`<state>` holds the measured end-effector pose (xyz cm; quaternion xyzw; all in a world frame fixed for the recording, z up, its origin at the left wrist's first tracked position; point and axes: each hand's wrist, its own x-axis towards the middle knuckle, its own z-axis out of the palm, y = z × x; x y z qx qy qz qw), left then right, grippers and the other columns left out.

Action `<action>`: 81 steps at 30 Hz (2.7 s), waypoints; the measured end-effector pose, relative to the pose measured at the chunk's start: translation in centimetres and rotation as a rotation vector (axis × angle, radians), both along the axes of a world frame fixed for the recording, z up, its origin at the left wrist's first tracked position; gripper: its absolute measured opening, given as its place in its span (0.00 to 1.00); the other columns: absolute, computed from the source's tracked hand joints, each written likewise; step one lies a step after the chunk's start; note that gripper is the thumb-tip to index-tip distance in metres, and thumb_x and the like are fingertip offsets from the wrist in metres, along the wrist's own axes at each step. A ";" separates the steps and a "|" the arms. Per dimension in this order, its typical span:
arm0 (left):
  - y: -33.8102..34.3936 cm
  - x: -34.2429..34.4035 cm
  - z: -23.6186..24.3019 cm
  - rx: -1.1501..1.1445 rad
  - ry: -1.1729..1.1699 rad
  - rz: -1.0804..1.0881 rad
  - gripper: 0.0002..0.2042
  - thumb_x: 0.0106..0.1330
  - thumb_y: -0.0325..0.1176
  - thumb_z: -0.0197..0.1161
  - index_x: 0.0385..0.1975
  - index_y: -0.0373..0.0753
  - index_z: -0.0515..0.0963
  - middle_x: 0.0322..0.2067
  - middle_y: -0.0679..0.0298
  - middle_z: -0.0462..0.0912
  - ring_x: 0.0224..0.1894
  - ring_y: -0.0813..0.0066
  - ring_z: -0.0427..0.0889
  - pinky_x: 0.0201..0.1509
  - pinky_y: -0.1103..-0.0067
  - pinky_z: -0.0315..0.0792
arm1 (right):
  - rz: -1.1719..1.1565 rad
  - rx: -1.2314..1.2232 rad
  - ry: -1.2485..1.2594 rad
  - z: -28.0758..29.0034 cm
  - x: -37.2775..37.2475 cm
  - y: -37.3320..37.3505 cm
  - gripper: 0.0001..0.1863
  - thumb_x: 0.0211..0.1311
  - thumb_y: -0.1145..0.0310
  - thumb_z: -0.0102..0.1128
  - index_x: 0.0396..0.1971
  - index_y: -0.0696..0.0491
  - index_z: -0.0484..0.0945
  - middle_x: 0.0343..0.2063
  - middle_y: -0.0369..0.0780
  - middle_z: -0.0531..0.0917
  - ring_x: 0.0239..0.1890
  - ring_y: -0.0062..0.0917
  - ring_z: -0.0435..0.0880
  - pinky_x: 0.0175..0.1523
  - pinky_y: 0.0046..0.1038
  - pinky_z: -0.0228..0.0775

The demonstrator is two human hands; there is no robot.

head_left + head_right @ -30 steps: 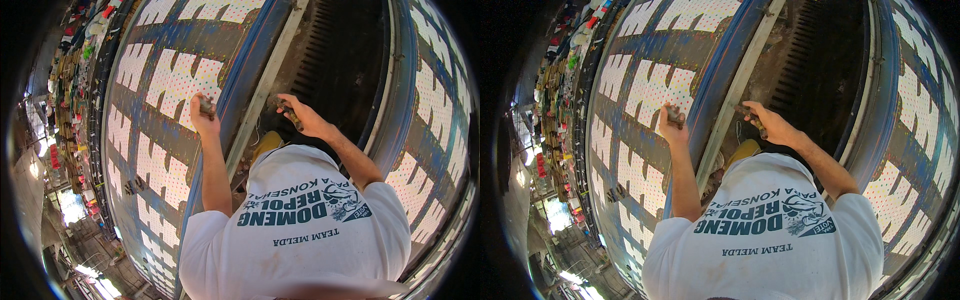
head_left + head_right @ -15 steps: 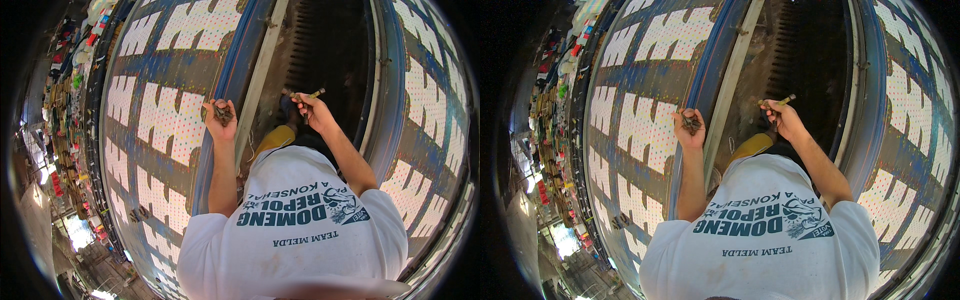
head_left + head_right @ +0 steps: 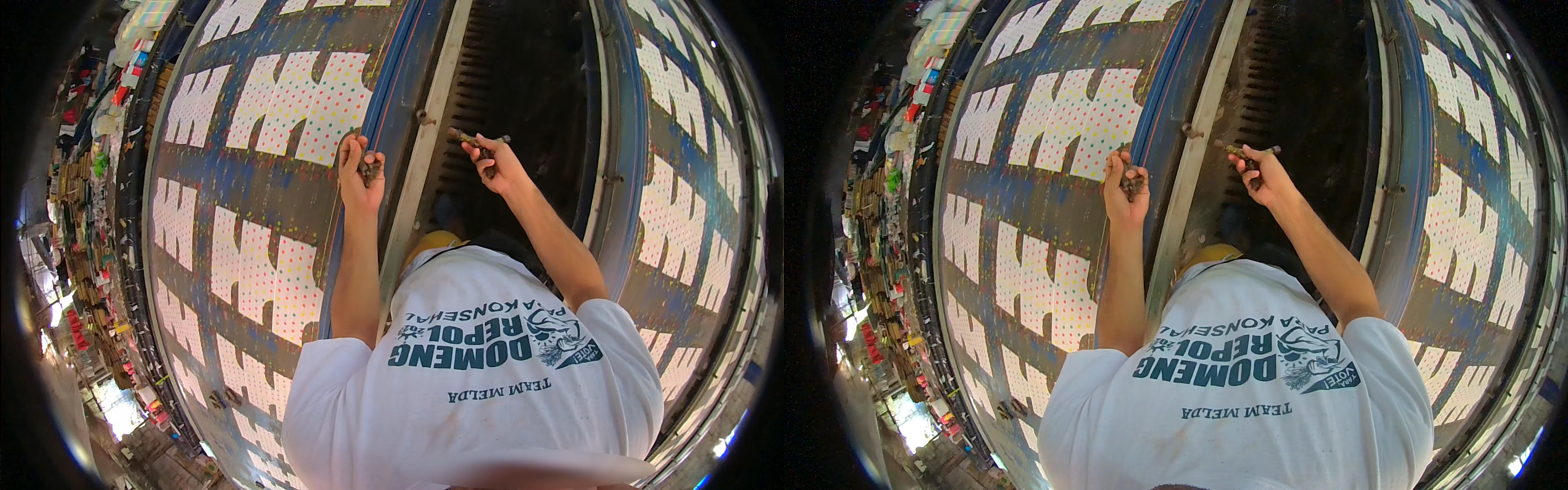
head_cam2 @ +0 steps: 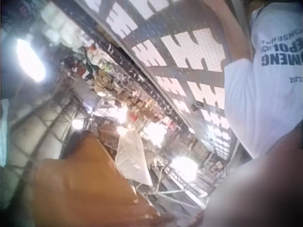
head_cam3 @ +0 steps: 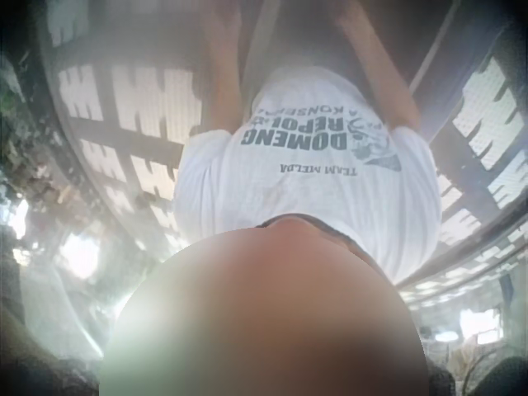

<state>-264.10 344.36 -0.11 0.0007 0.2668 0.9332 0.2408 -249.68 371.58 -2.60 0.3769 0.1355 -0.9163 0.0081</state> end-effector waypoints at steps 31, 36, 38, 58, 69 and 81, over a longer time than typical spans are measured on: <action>8.6 -4.6 -0.9 -1.143 1.006 -0.257 0.19 0.64 0.31 0.78 0.55 0.37 0.87 0.33 0.65 0.80 0.30 0.80 0.79 0.37 0.79 0.74 | 0.267 -0.339 -0.089 -2.7 -6.1 4.8 0.14 0.81 0.65 0.56 0.48 0.61 0.69 0.36 0.44 0.81 0.21 0.13 0.72 0.11 0.09 0.58; 8.8 -4.5 -0.6 -1.215 0.969 -0.309 0.17 0.66 0.28 0.76 0.55 0.38 0.87 0.34 0.66 0.80 0.30 0.80 0.79 0.36 0.79 0.75 | 0.218 -0.195 -0.069 -3.1 -5.5 3.4 0.09 0.81 0.64 0.56 0.46 0.53 0.69 0.30 0.38 0.77 0.16 0.12 0.66 0.12 0.11 0.52; 8.9 -4.5 -0.6 -1.176 0.912 -0.329 0.16 0.66 0.27 0.75 0.54 0.38 0.87 0.35 0.65 0.80 0.30 0.79 0.79 0.36 0.79 0.75 | 0.236 0.060 0.002 -3.5 -5.0 2.6 0.08 0.81 0.64 0.57 0.47 0.51 0.70 0.29 0.36 0.76 0.17 0.13 0.66 0.15 0.14 0.55; 6.9 -5.9 0.5 -0.457 0.545 -0.070 0.09 0.75 0.29 0.67 0.50 0.35 0.85 0.41 0.64 0.85 0.35 0.74 0.86 0.39 0.78 0.79 | 0.551 2.358 0.764 -0.5 -0.2 8.0 0.29 0.52 0.77 0.66 0.59 0.49 0.82 0.48 0.43 0.82 0.53 0.41 0.81 0.60 0.42 0.74; -0.9 -6.4 0.2 0.315 -0.275 0.288 0.13 0.79 0.44 0.60 0.46 0.41 0.78 0.48 0.53 0.82 0.50 0.57 0.82 0.53 0.60 0.81 | 0.243 1.747 0.496 -1.7 1.2 1.0 0.20 0.73 0.79 0.65 0.62 0.55 0.79 0.43 0.44 0.88 0.45 0.28 0.87 0.52 0.28 0.78; -22.7 -20.0 0.2 -0.405 -0.204 0.765 0.19 0.81 0.55 0.56 0.58 0.49 0.67 0.38 0.62 0.81 0.36 0.59 0.84 0.41 0.58 0.87 | 0.273 1.485 0.339 1.3 -0.9 -2.4 0.18 0.78 0.66 0.64 0.62 0.57 0.79 0.42 0.39 0.88 0.43 0.19 0.83 0.52 0.23 0.76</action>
